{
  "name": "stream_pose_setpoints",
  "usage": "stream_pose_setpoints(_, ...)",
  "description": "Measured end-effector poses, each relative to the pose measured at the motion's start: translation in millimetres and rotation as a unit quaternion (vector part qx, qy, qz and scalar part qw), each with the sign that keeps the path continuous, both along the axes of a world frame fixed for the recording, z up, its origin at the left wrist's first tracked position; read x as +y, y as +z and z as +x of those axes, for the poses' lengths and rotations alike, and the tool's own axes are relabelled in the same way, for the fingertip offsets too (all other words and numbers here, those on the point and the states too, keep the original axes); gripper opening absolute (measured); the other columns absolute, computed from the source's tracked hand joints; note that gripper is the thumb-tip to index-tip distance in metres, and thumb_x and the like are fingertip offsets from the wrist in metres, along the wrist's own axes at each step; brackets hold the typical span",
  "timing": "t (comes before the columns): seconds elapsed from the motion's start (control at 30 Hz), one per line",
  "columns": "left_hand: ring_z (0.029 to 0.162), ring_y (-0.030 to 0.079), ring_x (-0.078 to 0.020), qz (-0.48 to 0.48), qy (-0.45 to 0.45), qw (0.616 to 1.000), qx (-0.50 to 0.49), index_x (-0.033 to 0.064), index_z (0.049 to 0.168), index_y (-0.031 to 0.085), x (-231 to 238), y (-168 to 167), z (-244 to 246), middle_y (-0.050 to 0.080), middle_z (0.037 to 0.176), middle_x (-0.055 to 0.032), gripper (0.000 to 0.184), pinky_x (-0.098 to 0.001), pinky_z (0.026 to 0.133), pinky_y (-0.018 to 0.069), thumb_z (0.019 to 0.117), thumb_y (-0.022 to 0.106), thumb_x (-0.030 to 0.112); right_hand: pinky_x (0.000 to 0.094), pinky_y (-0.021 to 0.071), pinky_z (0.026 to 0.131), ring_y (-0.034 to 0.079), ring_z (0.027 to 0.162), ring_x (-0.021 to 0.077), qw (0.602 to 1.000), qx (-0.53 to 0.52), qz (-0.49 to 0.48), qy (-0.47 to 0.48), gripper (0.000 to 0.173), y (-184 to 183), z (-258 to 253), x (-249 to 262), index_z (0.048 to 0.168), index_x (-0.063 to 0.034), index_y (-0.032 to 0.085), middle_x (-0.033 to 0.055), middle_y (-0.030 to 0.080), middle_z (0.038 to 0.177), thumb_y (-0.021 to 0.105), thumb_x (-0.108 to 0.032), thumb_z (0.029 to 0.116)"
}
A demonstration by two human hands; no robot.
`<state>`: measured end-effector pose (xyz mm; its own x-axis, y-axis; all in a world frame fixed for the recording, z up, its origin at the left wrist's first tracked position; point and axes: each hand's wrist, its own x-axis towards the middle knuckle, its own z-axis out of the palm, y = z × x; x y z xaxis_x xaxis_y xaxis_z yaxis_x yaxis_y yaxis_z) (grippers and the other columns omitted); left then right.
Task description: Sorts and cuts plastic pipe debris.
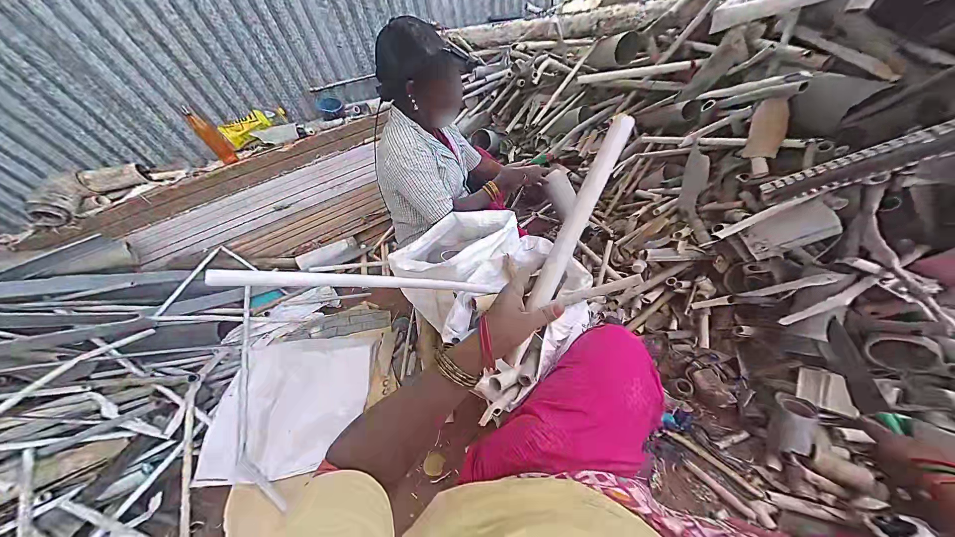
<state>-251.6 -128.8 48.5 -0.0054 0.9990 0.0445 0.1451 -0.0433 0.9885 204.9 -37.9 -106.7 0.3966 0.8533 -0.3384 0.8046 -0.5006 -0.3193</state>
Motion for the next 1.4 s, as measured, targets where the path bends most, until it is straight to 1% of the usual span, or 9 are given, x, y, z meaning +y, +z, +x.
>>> stream_pose_setpoints(0.1, 0.085, 0.062, -0.0065, 0.068, 0.191, 0.977, 0.06, 0.0019, 0.14, 0.044, -12, 14, -68, 0.065, 0.11, -0.0064, 0.044, -0.0236, 0.076, 0.0528, 0.0986, 0.058, -0.003, 0.07, 0.0337, 0.11, 0.048, 0.133, 0.0582, 0.996, 0.061, 0.052, 0.038, 0.052, -23, -1, 24, 0.138, 0.0181, 0.048, 0.0458, 0.05, 0.137, 0.049, -0.025, 0.11)
stream_pose_setpoints(0.23, 0.082, 0.065, -0.0064, 0.116, 0.283, 0.952, 0.016, 0.0012, 0.136, 0.04, -2, 4, -86, 0.062, 0.098, -0.0035, 0.04, -0.0239, 0.078, 0.0554, 0.0997, 0.056, -0.001, 0.067, 0.0345, 0.112, 0.049, 0.135, 0.0544, 0.998, 0.058, 0.028, 0.016, 0.053, -28, -14, 32, 0.141, 0.0148, 0.047, 0.0422, 0.051, 0.139, 0.05, -0.027, 0.1095)
stream_pose_setpoints(0.4, 0.11, 0.063, -0.0373, -0.093, 0.219, 0.923, 0.304, -0.011, 0.143, 0.04, 23, -58, -64, 0.061, 0.121, -0.0305, 0.052, -0.0503, 0.098, 0.0483, 0.1009, 0.062, 0.011, 0.0667, 0.0347, 0.111, 0.049, 0.135, 0.0537, 0.998, 0.056, 0.023, -0.007, 0.053, -13, -9, 19, 0.14, 0.0138, 0.049, 0.0408, 0.052, 0.139, 0.051, -0.03, 0.1092)
stream_pose_setpoints(0.47, 0.133, 0.053, -0.0419, -0.242, 0.118, 0.855, 0.444, -0.0085, 0.151, 0.035, 31, -81, -50, 0.05, 0.144, -0.0316, 0.056, -0.0532, 0.112, 0.0407, 0.1083, 0.051, 0.025, 0.0665, 0.0345, 0.112, 0.048, 0.137, 0.0528, 0.999, 0.049, 0.017, -0.012, 0.054, -10, 1, 13, 0.143, 0.0117, 0.048, 0.0398, 0.051, 0.142, 0.05, -0.031, 0.1093)
stream_pose_setpoints(0.57, 0.128, 0.059, -0.0428, -0.324, 0.042, 0.766, 0.554, -0.0012, 0.153, 0.034, 39, -98, -31, 0.059, 0.136, -0.0282, 0.053, -0.057, 0.105, 0.0464, 0.1108, 0.041, 0.029, 0.0649, 0.0345, 0.113, 0.048, 0.137, 0.0513, 0.999, 0.046, 0.006, -0.027, 0.054, -6, 19, 0, 0.145, 0.0116, 0.045, 0.0389, 0.05, 0.143, 0.049, -0.029, 0.1099)
stream_pose_setpoints(0.67, 0.128, 0.058, -0.0445, -0.321, 0.028, 0.74, 0.59, 0.0003, 0.157, 0.032, 32, -68, -21, 0.059, 0.136, -0.0285, 0.056, -0.059, 0.105, 0.0455, 0.1115, 0.04, 0.032, 0.0659, 0.036, 0.11, 0.051, 0.133, 0.0511, 0.998, 0.053, 0.0, -0.038, 0.051, 0, 34, -14, 0.141, 0.0116, 0.049, 0.039, 0.054, 0.138, 0.05, -0.029, 0.1095)
stream_pose_setpoints(0.93, 0.129, 0.055, -0.0455, -0.31, 0.043, 0.617, 0.722, 0.0071, 0.145, 0.056, -5, 39, -51, 0.06, 0.136, -0.0268, 0.041, -0.0623, 0.104, 0.0422, 0.1051, 0.056, 0.019, 0.0664, 0.0422, 0.104, 0.059, 0.121, 0.0525, 0.998, 0.064, -0.007, -0.027, 0.049, 1, 60, -18, 0.139, 0.0118, 0.05, 0.0391, 0.059, 0.13, 0.05, -0.027, 0.1097)
stream_pose_setpoints(1.23, 0.124, 0.058, -0.0452, -0.275, 0.065, 0.599, 0.749, 0.0045, 0.134, 0.064, 41, 70, -15, 0.063, 0.13, -0.0262, 0.034, -0.0623, 0.1, 0.0446, 0.1013, 0.062, 0.014, 0.0668, 0.0381, 0.107, 0.054, 0.128, 0.0541, 0.997, 0.068, -0.016, 0.029, 0.047, 0, 52, 5, 0.138, 0.0137, 0.051, 0.0407, 0.057, 0.131, 0.051, -0.024, 0.1096)
stream_pose_setpoints(1.4, 0.124, 0.059, -0.045, -0.279, -0.005, 0.628, 0.726, -0.0055, 0.121, 0.067, 122, 27, 0, 0.064, 0.129, -0.0264, 0.026, -0.0626, 0.097, 0.0463, 0.1004, 0.053, 0.003, 0.068, 0.0416, 0.103, 0.059, 0.12, 0.0554, 0.995, 0.093, 0.012, 0.031, 0.045, -24, 61, 19, 0.136, 0.015, 0.052, 0.0416, 0.06, 0.125, 0.053, -0.021, 0.1087)
